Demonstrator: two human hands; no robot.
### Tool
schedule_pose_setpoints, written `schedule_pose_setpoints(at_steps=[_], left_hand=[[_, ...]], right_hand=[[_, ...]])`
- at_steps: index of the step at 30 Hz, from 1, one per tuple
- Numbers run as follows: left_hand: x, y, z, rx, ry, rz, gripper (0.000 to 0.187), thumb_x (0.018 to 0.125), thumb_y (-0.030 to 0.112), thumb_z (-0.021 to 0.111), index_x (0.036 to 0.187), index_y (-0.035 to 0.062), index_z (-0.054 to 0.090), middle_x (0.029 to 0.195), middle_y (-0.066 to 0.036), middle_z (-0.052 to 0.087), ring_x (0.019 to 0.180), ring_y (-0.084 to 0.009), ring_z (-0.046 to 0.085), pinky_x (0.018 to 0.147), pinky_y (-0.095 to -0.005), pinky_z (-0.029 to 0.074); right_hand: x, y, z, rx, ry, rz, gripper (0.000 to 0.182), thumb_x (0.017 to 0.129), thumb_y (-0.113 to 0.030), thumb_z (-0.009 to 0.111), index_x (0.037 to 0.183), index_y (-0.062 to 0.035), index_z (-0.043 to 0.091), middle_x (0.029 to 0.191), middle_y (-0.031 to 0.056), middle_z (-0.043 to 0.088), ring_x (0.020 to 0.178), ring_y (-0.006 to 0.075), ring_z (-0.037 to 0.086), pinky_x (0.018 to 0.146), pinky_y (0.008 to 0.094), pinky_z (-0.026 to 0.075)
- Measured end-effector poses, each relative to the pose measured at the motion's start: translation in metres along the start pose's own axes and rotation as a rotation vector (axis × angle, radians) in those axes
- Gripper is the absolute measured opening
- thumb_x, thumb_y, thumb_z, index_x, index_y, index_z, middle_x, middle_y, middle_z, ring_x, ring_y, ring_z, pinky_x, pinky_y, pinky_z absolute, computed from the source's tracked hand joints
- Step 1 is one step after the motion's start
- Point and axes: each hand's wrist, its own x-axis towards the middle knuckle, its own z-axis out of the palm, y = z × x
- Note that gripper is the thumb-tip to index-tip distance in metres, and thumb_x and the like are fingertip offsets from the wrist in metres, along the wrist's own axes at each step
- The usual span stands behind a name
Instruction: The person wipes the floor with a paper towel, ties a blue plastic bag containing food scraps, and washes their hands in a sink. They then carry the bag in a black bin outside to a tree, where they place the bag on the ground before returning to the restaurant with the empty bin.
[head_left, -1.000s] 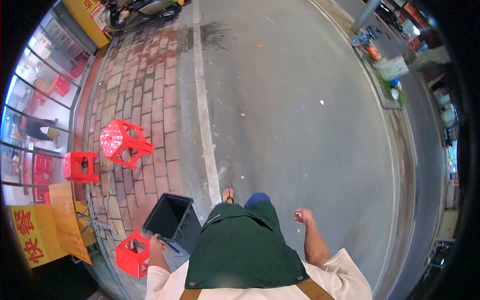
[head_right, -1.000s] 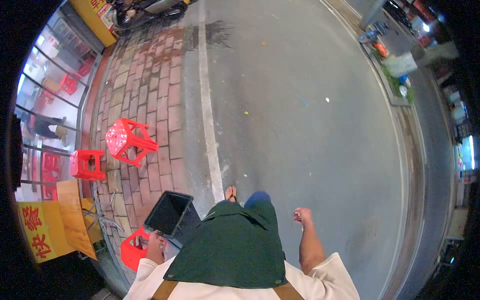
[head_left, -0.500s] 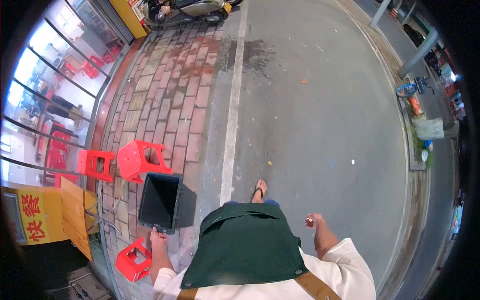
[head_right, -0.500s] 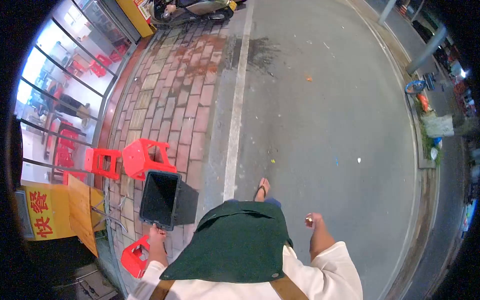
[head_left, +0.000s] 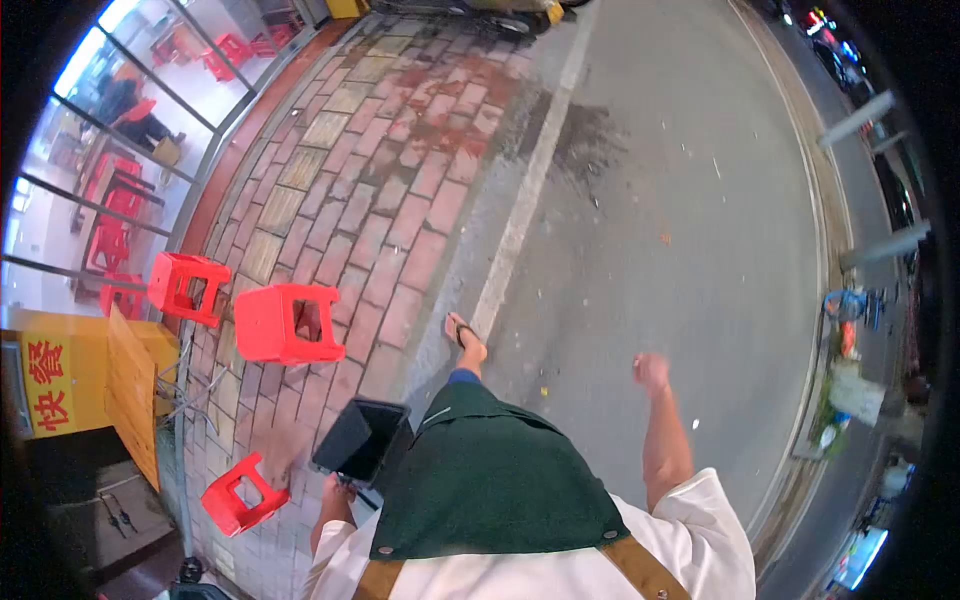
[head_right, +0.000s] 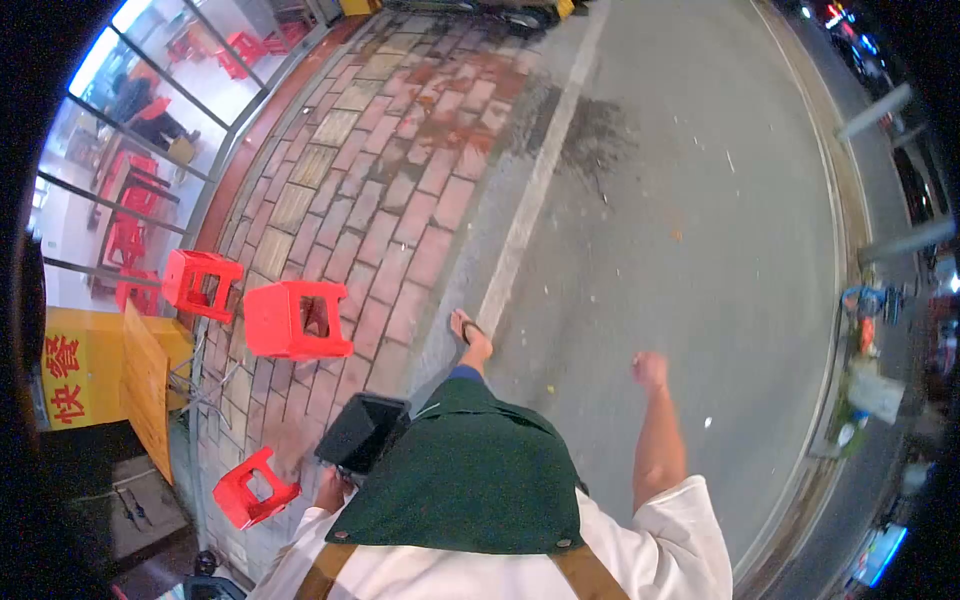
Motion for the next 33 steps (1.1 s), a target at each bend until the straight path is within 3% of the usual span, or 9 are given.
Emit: schedule_pose_setpoints(at_steps=[2,5,8,13,18,22,27,29,33], left_hand=[[0.013,0.015,0.023,0.038,0.036,0.019,0.032,0.087,0.039,0.062,0.069,0.0186,0.045,0.060,0.000,0.044,0.047,-0.0161,0.040,0.046,-0.0317,0.036],[0.051,0.036,0.052,-0.181,0.183,-0.147,0.029,0.084,0.040,0.062,0.071,0.0188,0.048,0.062,-0.001,0.046,0.050,-0.0170,0.044,0.043,-0.0315,0.037],[0.079,0.043,0.069,-0.434,0.326,-0.382,0.029,0.084,0.042,0.062,0.070,0.0190,0.050,0.060,0.000,0.046,0.049,-0.0168,0.044,0.041,-0.0298,0.036],[0.092,0.110,0.140,-0.637,0.386,-0.503,0.030,0.092,0.042,0.053,0.072,0.0192,0.052,0.059,0.004,0.045,0.041,-0.0125,0.038,0.037,-0.0240,0.034],[0.120,0.193,0.211,-0.802,0.475,-0.469,0.028,0.097,0.038,0.047,0.079,0.0184,0.053,0.062,0.002,0.044,0.041,-0.0125,0.037,0.038,-0.0261,0.036],[0.161,0.263,0.269,-0.919,0.467,-0.388,0.023,0.095,0.035,0.049,0.081,0.0171,0.053,0.062,0.000,0.044,0.043,-0.0131,0.038,0.041,-0.0273,0.039],[0.185,0.366,0.327,-0.819,0.493,-0.314,0.029,0.098,0.038,0.040,0.089,0.0149,0.055,0.064,-0.003,0.052,0.044,-0.0137,0.042,0.040,-0.0292,0.038],[0.181,0.402,0.358,-1.063,0.450,-0.343,0.031,0.098,0.040,0.039,0.086,0.0146,0.053,0.061,-0.002,0.049,0.044,-0.0133,0.043,0.040,-0.0290,0.038],[0.195,0.487,0.399,-1.125,0.417,-0.389,0.033,0.097,0.044,0.043,0.076,0.0187,0.049,0.056,0.002,0.042,0.041,-0.0114,0.037,0.040,-0.0276,0.036]], right_hand=[[0.018,-0.009,0.022,-0.034,-0.005,0.191,0.016,0.091,-0.018,0.053,0.080,-0.0084,0.058,0.075,0.0066,0.059,0.064,0.0184,0.056,0.054,0.0363,0.048],[0.029,-0.042,0.076,-0.082,-0.028,0.544,0.016,0.089,-0.018,0.055,0.082,-0.0050,0.061,0.074,0.0096,0.060,0.064,0.0233,0.059,0.054,0.0410,0.049],[0.093,-0.071,0.111,-0.185,-0.072,0.625,0.015,0.090,-0.012,0.055,0.078,-0.0048,0.061,0.068,0.0089,0.057,0.059,0.0226,0.057,0.051,0.0398,0.049],[0.210,-0.231,0.207,-0.210,-0.295,0.375,0.011,0.088,-0.014,0.059,0.082,-0.0054,0.062,0.069,0.0072,0.057,0.056,0.0193,0.056,0.047,0.0344,0.046],[0.309,-0.410,0.348,-0.328,-0.193,0.124,0.008,0.089,-0.012,0.059,0.086,-0.0058,0.062,0.070,0.0047,0.057,0.054,0.0150,0.054,0.045,0.0307,0.045],[0.417,-0.507,0.456,-0.373,-0.309,0.208,0.006,0.087,-0.010,0.060,0.087,-0.0043,0.061,0.071,0.0058,0.057,0.052,0.0153,0.052,0.041,0.0295,0.040],[0.531,-0.607,0.574,-0.524,-0.407,0.319,0.004,0.086,-0.006,0.060,0.087,-0.0032,0.059,0.068,0.0082,0.055,0.050,0.0168,0.051,0.037,0.0285,0.036],[0.565,-0.664,0.624,-0.480,-0.417,0.224,0.006,0.086,-0.010,0.061,0.082,-0.0057,0.059,0.066,0.0070,0.055,0.050,0.0162,0.051,0.040,0.0285,0.039],[0.603,-0.773,0.743,-0.469,-0.533,0.109,0.009,0.087,-0.015,0.065,0.084,-0.0082,0.061,0.071,0.0050,0.058,0.056,0.0148,0.055,0.045,0.0281,0.045]])
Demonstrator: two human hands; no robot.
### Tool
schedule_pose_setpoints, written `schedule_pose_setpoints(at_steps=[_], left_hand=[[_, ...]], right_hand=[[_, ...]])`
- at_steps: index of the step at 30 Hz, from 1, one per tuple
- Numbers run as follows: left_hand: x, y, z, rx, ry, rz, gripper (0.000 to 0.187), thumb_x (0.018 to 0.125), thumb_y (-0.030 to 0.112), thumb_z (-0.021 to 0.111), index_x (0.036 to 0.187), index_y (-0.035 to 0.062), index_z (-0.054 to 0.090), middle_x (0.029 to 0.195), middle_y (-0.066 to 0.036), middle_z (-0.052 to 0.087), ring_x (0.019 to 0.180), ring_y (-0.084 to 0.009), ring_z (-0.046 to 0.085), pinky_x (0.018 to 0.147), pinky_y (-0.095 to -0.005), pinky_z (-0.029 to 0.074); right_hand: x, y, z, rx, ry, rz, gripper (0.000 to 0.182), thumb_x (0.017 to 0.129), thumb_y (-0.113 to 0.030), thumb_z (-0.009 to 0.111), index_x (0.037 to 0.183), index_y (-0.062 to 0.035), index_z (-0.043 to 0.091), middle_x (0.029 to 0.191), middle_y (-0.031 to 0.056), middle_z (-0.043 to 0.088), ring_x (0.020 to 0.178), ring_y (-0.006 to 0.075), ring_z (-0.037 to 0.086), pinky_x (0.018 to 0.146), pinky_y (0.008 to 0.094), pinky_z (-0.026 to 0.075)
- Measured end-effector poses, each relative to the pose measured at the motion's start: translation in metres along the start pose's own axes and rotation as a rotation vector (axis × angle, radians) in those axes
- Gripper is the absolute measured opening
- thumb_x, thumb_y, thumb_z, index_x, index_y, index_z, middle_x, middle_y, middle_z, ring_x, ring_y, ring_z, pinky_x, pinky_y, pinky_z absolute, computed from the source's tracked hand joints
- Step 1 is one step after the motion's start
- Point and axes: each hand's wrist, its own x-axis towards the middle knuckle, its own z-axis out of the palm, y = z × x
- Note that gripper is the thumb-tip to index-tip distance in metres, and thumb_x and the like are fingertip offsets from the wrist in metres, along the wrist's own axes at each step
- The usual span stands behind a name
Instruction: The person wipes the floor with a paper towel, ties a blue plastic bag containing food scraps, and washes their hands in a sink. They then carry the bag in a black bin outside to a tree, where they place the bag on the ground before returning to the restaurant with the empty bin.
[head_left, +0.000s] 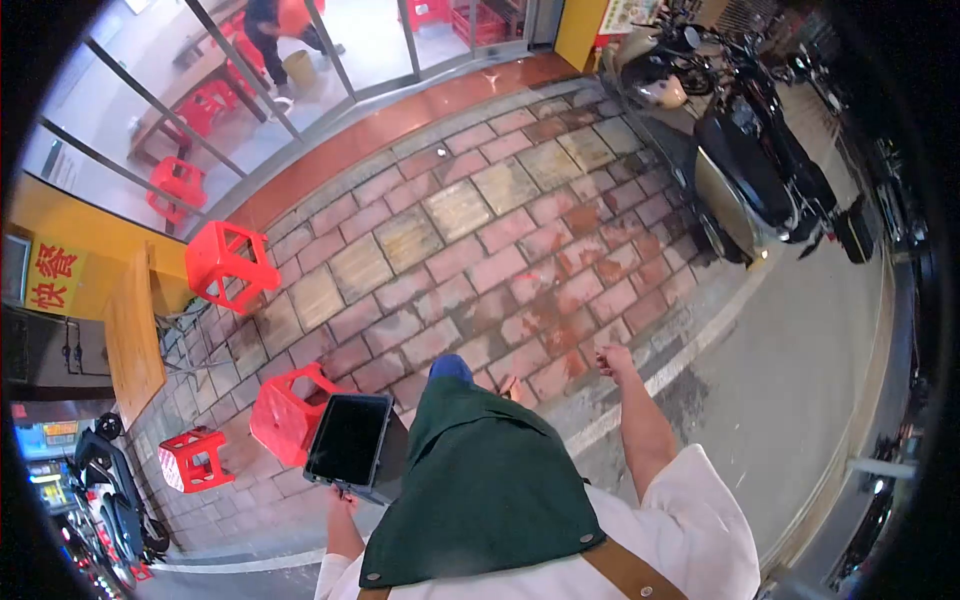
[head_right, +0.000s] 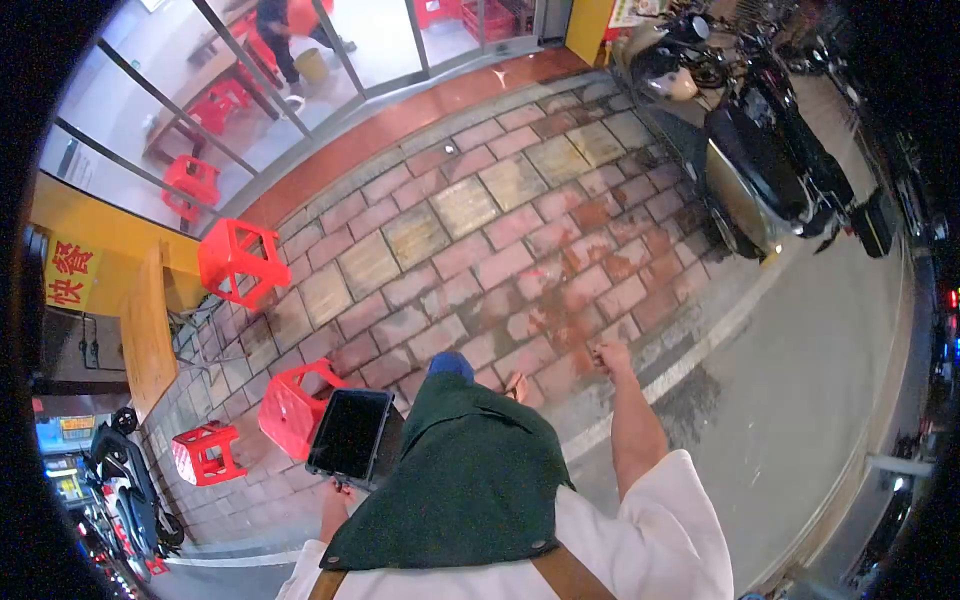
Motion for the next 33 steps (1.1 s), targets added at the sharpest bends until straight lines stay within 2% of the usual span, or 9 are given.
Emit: schedule_pose_setpoints(at_steps=[7,10,12,13,14,15,18,31,33], left_hand=[[0.012,0.033,0.155,-0.197,0.045,-0.109,0.034,0.097,0.042,0.047,0.071,0.0197,0.045,0.056,0.003,0.040,0.043,-0.0127,0.036,0.039,-0.0265,0.034],[0.012,0.076,0.247,-0.116,0.005,-0.131,0.018,0.096,0.022,0.046,0.080,0.0125,0.046,0.073,0.001,0.045,0.063,-0.0130,0.042,0.058,-0.0272,0.041],[0.006,0.094,0.286,0.021,-0.108,0.048,0.022,0.094,0.033,0.051,0.081,0.0157,0.047,0.066,0.001,0.043,0.052,-0.0131,0.039,0.048,-0.0274,0.039],[0.041,0.116,0.325,-0.061,0.029,-0.023,0.027,0.094,0.038,0.052,0.078,0.0168,0.046,0.060,0.002,0.040,0.046,-0.0127,0.038,0.044,-0.0269,0.037],[0.014,0.134,0.377,-0.135,0.175,-0.098,0.032,0.093,0.043,0.053,0.075,0.0178,0.045,0.053,0.002,0.038,0.041,-0.0123,0.037,0.040,-0.0264,0.036],[-0.019,0.150,0.408,-0.085,0.083,0.065,0.030,0.092,0.044,0.053,0.080,0.0183,0.046,0.054,0.002,0.038,0.041,-0.0112,0.037,0.041,-0.0258,0.036],[-0.011,0.205,0.470,-0.083,0.108,-0.132,0.031,0.094,0.045,0.052,0.079,0.0186,0.047,0.055,0.003,0.039,0.042,-0.0109,0.037,0.041,-0.0253,0.035],[-0.069,0.355,0.688,-0.220,0.115,0.175,0.030,0.097,0.044,0.046,0.090,0.0167,0.057,0.068,0.000,0.055,0.046,-0.0119,0.040,0.037,-0.0241,0.028],[-0.058,0.396,0.717,-0.218,-0.068,0.178,0.026,0.096,0.042,0.048,0.095,0.0176,0.057,0.076,0.002,0.055,0.053,-0.0125,0.042,0.040,-0.0259,0.029]], right_hand=[[0.087,-0.164,0.045,-0.050,0.064,-0.104,0.013,0.090,-0.022,0.063,0.083,-0.0115,0.063,0.071,0.0003,0.059,0.054,0.0117,0.054,0.046,0.0275,0.043],[0.106,-0.195,0.062,-0.025,0.125,-0.042,0.021,0.090,-0.022,0.060,0.071,-0.0126,0.058,0.062,0.0027,0.055,0.049,0.0143,0.052,0.041,0.0307,0.038],[0.138,-0.167,0.035,-0.153,0.093,0.126,0.018,0.090,-0.021,0.057,0.073,-0.0127,0.058,0.059,0.0047,0.052,0.048,0.0170,0.052,0.038,0.0344,0.038],[0.094,-0.203,0.073,-0.195,0.179,-0.059,0.014,0.090,-0.020,0.058,0.080,-0.0105,0.058,0.063,0.0051,0.053,0.050,0.0184,0.055,0.041,0.0351,0.042],[0.111,-0.212,0.075,-0.134,0.106,0.198,0.012,0.089,-0.019,0.059,0.083,-0.0090,0.058,0.064,0.0050,0.054,0.052,0.0187,0.056,0.043,0.0353,0.043],[0.124,-0.213,0.072,-0.076,0.039,0.483,0.010,0.088,-0.017,0.060,0.086,-0.0076,0.058,0.066,0.0049,0.055,0.054,0.0189,0.057,0.044,0.0355,0.045],[0.147,-0.259,0.106,-0.099,0.067,0.380,0.010,0.086,-0.015,0.063,0.086,-0.0061,0.059,0.069,0.0044,0.056,0.058,0.0189,0.060,0.048,0.0346,0.048],[0.403,-0.586,0.285,-0.195,-0.059,0.200,0.007,0.085,-0.014,0.063,0.085,-0.0074,0.061,0.071,0.0051,0.061,0.059,0.0154,0.059,0.045,0.0313,0.043],[0.456,-0.649,0.321,-0.267,-0.093,-0.023,0.008,0.086,-0.014,0.062,0.083,-0.0066,0.061,0.070,0.0062,0.061,0.057,0.0158,0.059,0.044,0.0307,0.043]])
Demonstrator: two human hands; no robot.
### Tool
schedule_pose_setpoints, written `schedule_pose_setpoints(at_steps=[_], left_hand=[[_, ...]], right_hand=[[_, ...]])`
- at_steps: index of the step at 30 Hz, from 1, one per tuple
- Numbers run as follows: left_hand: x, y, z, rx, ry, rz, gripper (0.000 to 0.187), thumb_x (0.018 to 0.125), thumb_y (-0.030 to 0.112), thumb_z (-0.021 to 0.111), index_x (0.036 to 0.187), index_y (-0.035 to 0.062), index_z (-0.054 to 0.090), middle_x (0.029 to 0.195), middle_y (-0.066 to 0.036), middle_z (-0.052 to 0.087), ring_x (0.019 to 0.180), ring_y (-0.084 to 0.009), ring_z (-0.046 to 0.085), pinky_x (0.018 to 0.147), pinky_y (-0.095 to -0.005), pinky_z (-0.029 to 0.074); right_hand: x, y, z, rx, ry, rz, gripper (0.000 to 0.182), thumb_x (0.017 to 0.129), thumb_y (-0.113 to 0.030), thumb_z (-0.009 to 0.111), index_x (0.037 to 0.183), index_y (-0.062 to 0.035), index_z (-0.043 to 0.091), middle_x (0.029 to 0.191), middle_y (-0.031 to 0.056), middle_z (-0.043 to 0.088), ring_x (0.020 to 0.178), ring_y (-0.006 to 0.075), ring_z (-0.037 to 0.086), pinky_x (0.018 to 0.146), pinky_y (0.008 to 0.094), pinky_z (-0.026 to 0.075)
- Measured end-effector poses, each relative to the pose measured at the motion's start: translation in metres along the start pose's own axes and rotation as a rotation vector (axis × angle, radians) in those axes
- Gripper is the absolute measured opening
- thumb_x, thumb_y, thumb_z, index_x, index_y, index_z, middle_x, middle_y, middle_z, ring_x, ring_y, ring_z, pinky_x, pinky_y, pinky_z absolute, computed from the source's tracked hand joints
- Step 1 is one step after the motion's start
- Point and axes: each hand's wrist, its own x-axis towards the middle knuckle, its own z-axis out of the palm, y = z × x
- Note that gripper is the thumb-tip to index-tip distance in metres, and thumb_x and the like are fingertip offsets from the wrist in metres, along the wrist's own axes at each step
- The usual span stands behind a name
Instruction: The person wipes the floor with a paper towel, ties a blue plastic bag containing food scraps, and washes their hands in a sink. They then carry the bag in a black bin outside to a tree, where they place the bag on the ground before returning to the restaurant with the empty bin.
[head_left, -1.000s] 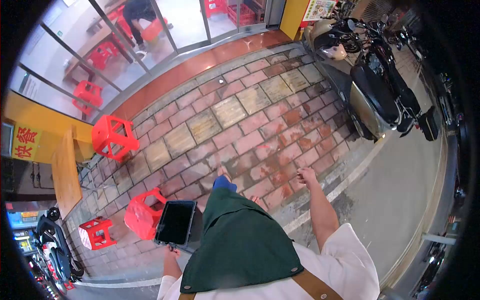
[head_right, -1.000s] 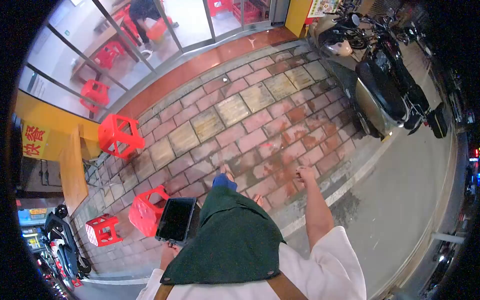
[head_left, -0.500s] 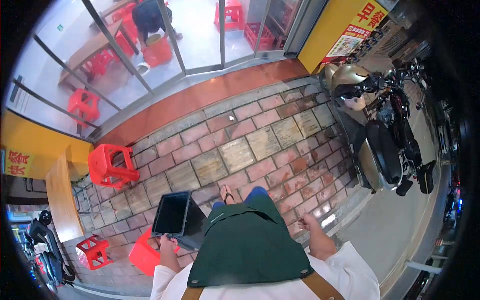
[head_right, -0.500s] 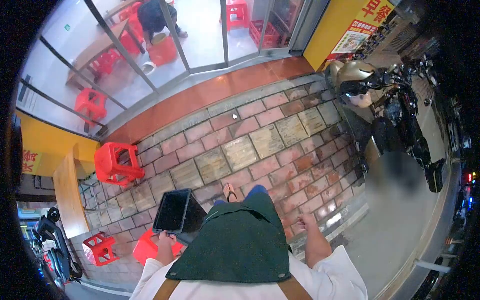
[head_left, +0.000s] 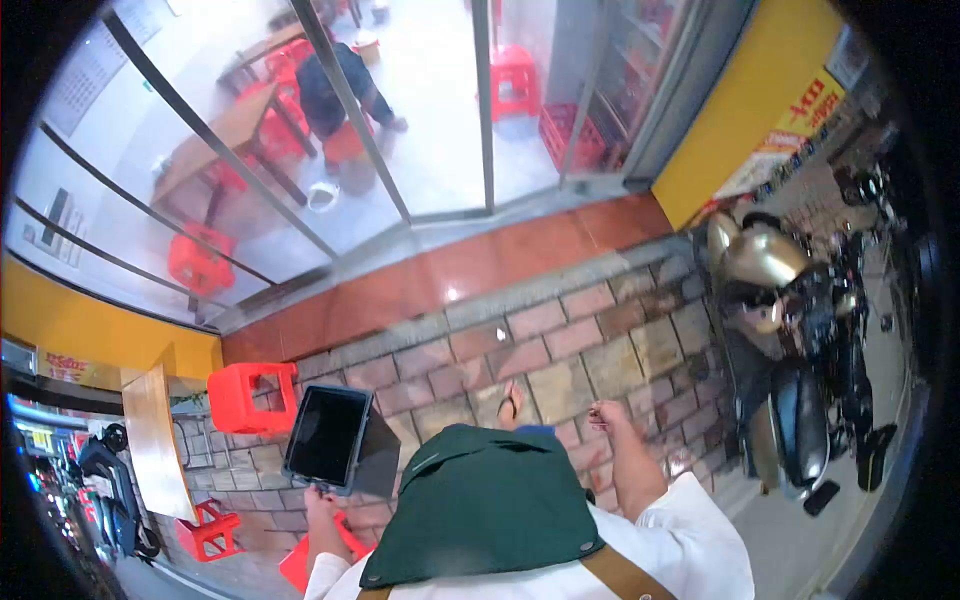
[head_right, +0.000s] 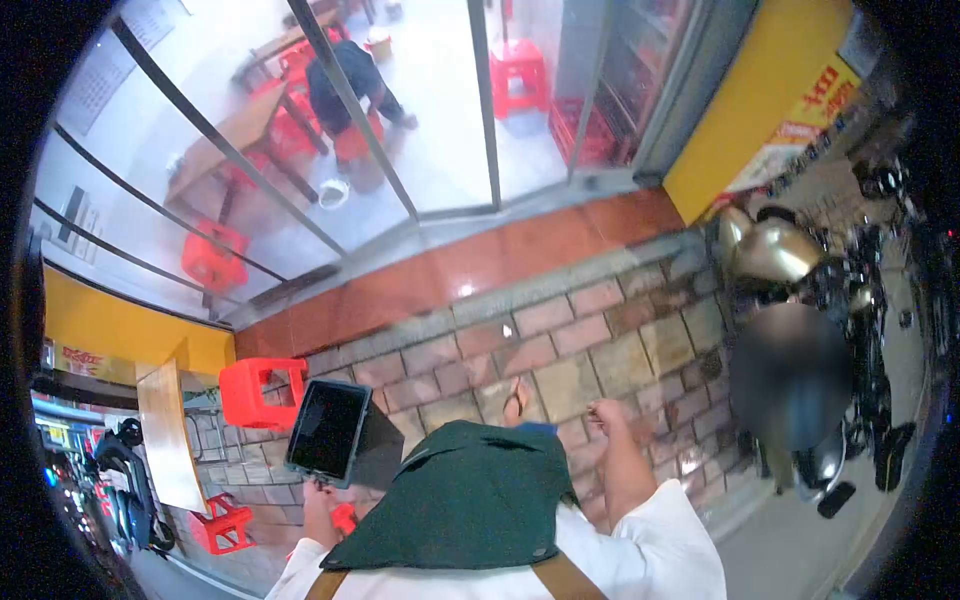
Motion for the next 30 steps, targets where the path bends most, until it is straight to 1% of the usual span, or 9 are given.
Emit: schedule_pose_setpoints(at_steps=[4,11,14,18,22,23,26,28,30], left_hand=[[-0.036,0.007,0.081,0.016,0.169,0.133,0.021,0.096,0.038,0.051,0.086,0.0202,0.054,0.068,0.005,0.049,0.046,-0.0115,0.032,0.043,-0.0248,0.029],[-0.013,0.004,0.178,0.012,0.288,0.007,0.023,0.094,0.037,0.055,0.079,0.0206,0.052,0.061,0.005,0.044,0.041,-0.0106,0.029,0.040,-0.0247,0.027],[-0.001,0.004,0.212,-0.038,0.309,-0.009,0.020,0.094,0.034,0.056,0.080,0.0204,0.053,0.061,0.005,0.045,0.042,-0.0104,0.033,0.039,-0.0255,0.028],[0.013,0.008,0.239,0.047,0.192,0.034,0.018,0.094,0.032,0.057,0.082,0.0185,0.056,0.062,0.004,0.048,0.041,-0.0110,0.035,0.037,-0.0262,0.030],[-0.004,0.017,0.292,-0.022,0.023,0.079,0.019,0.093,0.032,0.058,0.081,0.0172,0.057,0.062,0.003,0.052,0.041,-0.0118,0.039,0.036,-0.0265,0.031],[-0.011,0.023,0.304,-0.060,-0.028,0.096,0.019,0.093,0.032,0.058,0.081,0.0170,0.057,0.061,0.003,0.053,0.041,-0.0121,0.040,0.036,-0.0264,0.031],[-0.023,0.042,0.336,0.031,0.178,-0.082,0.027,0.093,0.038,0.059,0.074,0.0189,0.057,0.057,0.003,0.052,0.043,-0.0149,0.044,0.037,-0.0295,0.034],[-0.003,0.060,0.359,-0.109,0.293,-0.223,0.034,0.093,0.046,0.058,0.070,0.0208,0.056,0.054,0.004,0.051,0.045,-0.0158,0.046,0.038,-0.0317,0.034],[-0.029,0.078,0.405,-0.097,0.272,-0.148,0.025,0.095,0.036,0.056,0.077,0.0184,0.057,0.057,0.005,0.049,0.046,-0.0117,0.044,0.041,-0.0267,0.036]], right_hand=[[0.041,-0.111,0.024,0.079,-0.070,-0.078,0.009,0.087,-0.015,0.063,0.085,-0.0057,0.063,0.075,0.0074,0.064,0.060,0.0168,0.061,0.045,0.0300,0.044],[0.078,-0.385,0.117,-0.118,-0.119,-0.368,0.013,0.090,-0.015,0.061,0.095,-0.0041,0.066,0.083,0.0052,0.067,0.067,0.0112,0.061,0.055,0.0261,0.048],[0.092,-0.500,0.183,-0.029,-0.236,-0.477,0.014,0.092,-0.016,0.060,0.095,-0.0041,0.066,0.083,0.0035,0.066,0.070,0.0100,0.061,0.060,0.0245,0.048],[0.116,-0.648,0.284,-0.163,-0.377,-0.594,0.019,0.091,-0.019,0.061,0.096,-0.0016,0.066,0.083,0.0031,0.066,0.070,0.0083,0.059,0.060,0.0254,0.048],[0.075,-0.798,0.426,-0.438,-0.542,-0.729,0.023,0.092,-0.023,0.060,0.094,-0.0011,0.067,0.076,0.0005,0.060,0.069,0.0080,0.055,0.062,0.0259,0.048],[0.072,-0.827,0.467,-0.452,-0.597,-0.786,0.024,0.091,-0.023,0.059,0.093,-0.0013,0.067,0.075,0.0010,0.060,0.070,0.0086,0.055,0.064,0.0266,0.048],[0.082,-0.887,0.566,-0.535,-0.745,-0.944,0.025,0.089,-0.024,0.058,0.096,-0.0021,0.068,0.079,0.0074,0.067,0.074,0.0165,0.062,0.072,0.0318,0.050],[0.100,-0.915,0.603,-0.648,-0.669,-1.175,0.025,0.089,-0.024,0.057,0.097,-0.0029,0.069,0.084,0.0111,0.069,0.080,0.0217,0.065,0.076,0.0344,0.050],[0.127,-0.943,0.614,-0.704,-0.583,-1.288,0.025,0.089,-0.023,0.057,0.098,-0.0036,0.070,0.089,0.0136,0.070,0.084,0.0257,0.067,0.078,0.0362,0.050]])
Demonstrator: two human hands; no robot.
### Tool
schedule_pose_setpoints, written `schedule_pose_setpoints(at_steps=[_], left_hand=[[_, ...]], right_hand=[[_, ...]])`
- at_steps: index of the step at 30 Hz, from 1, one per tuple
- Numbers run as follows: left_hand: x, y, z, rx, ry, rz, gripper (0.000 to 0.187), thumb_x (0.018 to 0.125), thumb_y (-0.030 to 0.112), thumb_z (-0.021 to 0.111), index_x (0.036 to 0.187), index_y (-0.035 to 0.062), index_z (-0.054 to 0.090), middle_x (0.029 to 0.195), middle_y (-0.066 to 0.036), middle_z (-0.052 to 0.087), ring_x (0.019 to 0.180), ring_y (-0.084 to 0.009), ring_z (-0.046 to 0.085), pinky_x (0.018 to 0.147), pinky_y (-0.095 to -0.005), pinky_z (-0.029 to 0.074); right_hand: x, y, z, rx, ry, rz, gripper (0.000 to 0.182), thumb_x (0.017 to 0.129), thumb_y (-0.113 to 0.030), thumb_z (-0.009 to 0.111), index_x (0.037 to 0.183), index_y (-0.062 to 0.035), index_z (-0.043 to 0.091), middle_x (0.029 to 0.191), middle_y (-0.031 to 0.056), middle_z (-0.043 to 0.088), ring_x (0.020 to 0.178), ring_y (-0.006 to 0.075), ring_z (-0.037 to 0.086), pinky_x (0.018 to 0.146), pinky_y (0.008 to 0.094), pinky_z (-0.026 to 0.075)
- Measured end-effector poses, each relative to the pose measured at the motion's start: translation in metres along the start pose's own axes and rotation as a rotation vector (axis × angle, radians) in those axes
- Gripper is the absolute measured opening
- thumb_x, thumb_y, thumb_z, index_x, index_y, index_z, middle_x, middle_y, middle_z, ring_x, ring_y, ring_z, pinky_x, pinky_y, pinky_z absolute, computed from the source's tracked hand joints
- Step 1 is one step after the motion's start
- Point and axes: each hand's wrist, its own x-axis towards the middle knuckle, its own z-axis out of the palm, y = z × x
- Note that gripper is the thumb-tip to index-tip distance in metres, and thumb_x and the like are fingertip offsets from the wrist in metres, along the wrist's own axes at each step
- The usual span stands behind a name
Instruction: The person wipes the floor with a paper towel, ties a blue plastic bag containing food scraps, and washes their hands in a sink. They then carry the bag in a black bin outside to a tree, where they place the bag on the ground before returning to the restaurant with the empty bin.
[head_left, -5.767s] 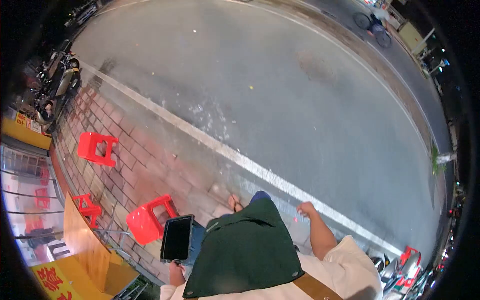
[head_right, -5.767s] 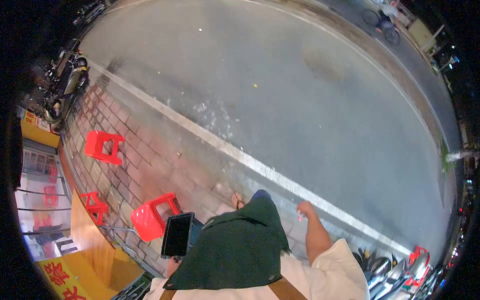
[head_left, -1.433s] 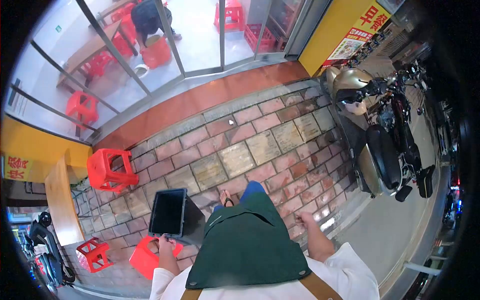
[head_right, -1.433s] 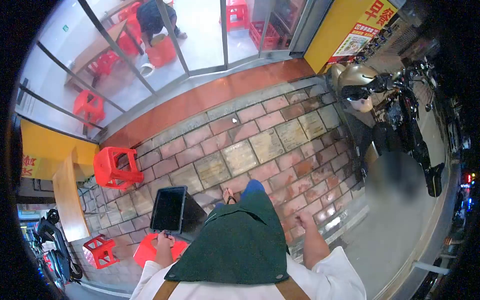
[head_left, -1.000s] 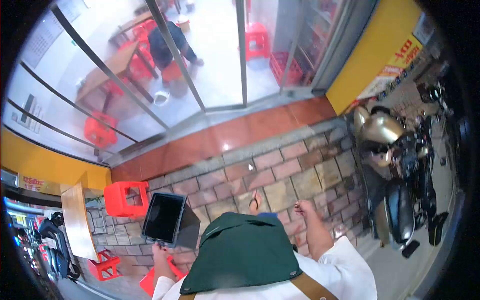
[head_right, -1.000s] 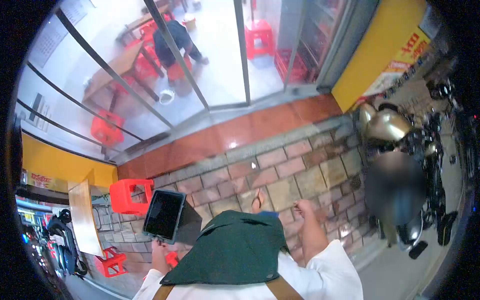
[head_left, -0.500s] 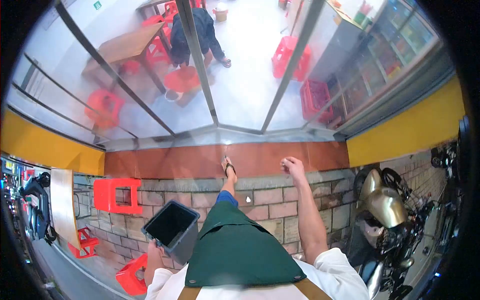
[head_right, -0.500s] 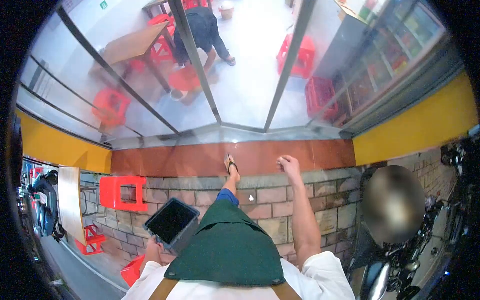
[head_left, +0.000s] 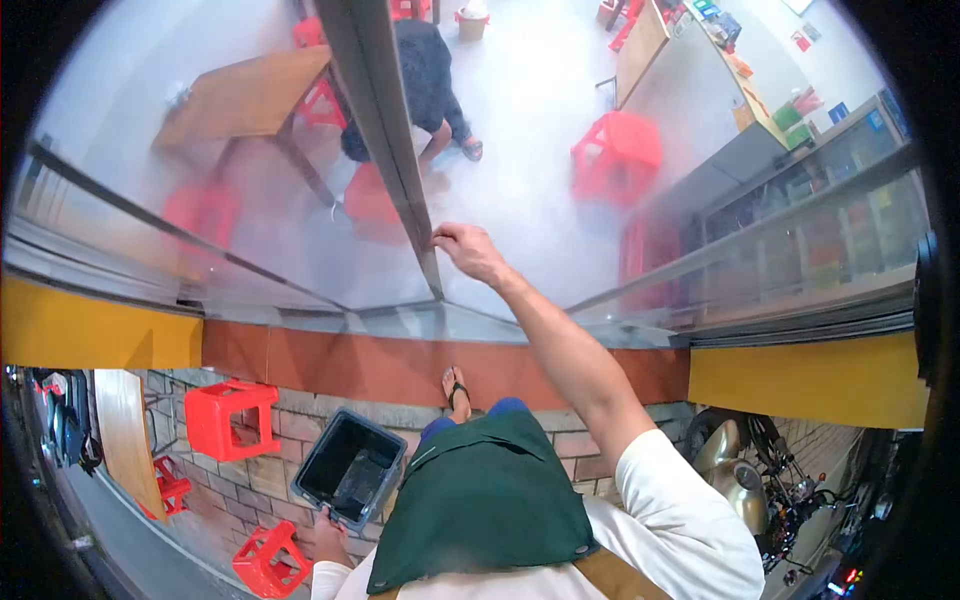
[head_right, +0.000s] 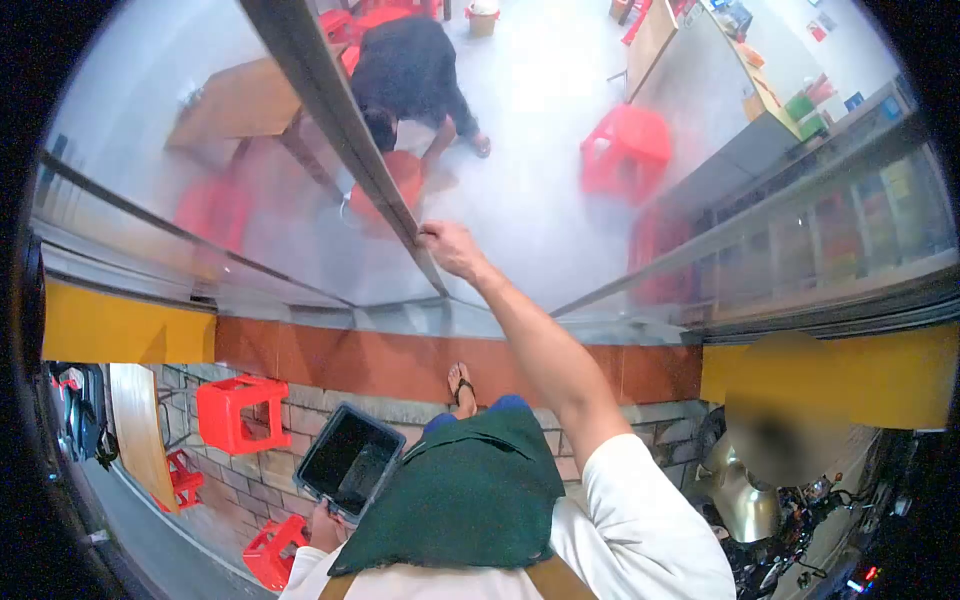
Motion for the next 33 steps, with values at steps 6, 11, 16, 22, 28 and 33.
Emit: schedule_pose_setpoints(at_steps=[6,11,16,22,28,33], left_hand=[[0.000,-0.012,0.040,0.017,-0.018,-0.129,0.041,0.091,0.056,0.055,0.068,0.0219,0.051,0.052,0.005,0.043,0.044,-0.0128,0.038,0.040,-0.0292,0.029],[-0.012,-0.036,0.079,0.017,0.053,-0.046,0.046,0.090,0.060,0.054,0.065,0.0219,0.045,0.049,0.005,0.036,0.042,-0.0127,0.032,0.040,-0.0301,0.026],[-0.065,-0.067,0.135,0.098,0.054,0.018,0.045,0.091,0.059,0.053,0.065,0.0229,0.044,0.047,0.006,0.031,0.039,-0.0103,0.027,0.039,-0.0286,0.024],[-0.114,-0.118,0.210,0.299,-0.099,0.278,0.029,0.095,0.046,0.052,0.080,0.0205,0.053,0.055,0.003,0.040,0.041,-0.0122,0.034,0.038,-0.0303,0.031],[-0.140,-0.134,0.304,0.192,-0.013,0.074,0.029,0.095,0.044,0.052,0.080,0.0196,0.054,0.056,0.002,0.042,0.042,-0.0128,0.036,0.038,-0.0306,0.031],[-0.151,-0.124,0.396,0.176,-0.004,0.008,0.028,0.095,0.043,0.052,0.081,0.0189,0.054,0.057,0.001,0.042,0.043,-0.0133,0.037,0.038,-0.0309,0.032]], right_hand=[[0.017,0.115,-0.103,-0.005,0.306,0.217,0.024,0.090,-0.022,0.059,0.101,-0.0047,0.070,0.095,0.0131,0.071,0.092,0.0234,0.068,0.083,0.0336,0.050],[0.018,0.143,-0.203,-0.128,0.667,0.286,0.023,0.092,-0.020,0.058,0.102,-0.0023,0.070,0.098,0.0139,0.071,0.090,0.0246,0.067,0.083,0.0344,0.049],[0.056,0.163,-0.283,-0.206,1.160,0.571,0.026,0.091,-0.021,0.059,0.100,-0.0001,0.070,0.091,0.0133,0.072,0.083,0.0235,0.067,0.078,0.0354,0.051],[0.219,0.222,-0.341,-0.110,1.120,0.549,0.029,0.089,-0.026,0.057,0.101,-0.0031,0.070,0.100,0.0197,0.070,0.091,0.0329,0.067,0.080,0.0416,0.050],[0.330,0.283,-0.381,-0.531,0.837,0.540,0.025,0.089,-0.025,0.055,0.105,-0.0094,0.067,0.099,0.0174,0.069,0.095,0.0363,0.065,0.081,0.0456,0.050],[0.324,0.361,-0.440,-1.078,0.477,0.128,0.024,0.078,-0.012,0.062,0.101,-0.0092,0.061,0.106,0.0147,0.062,0.105,0.0351,0.056,0.090,0.0439,0.045]])
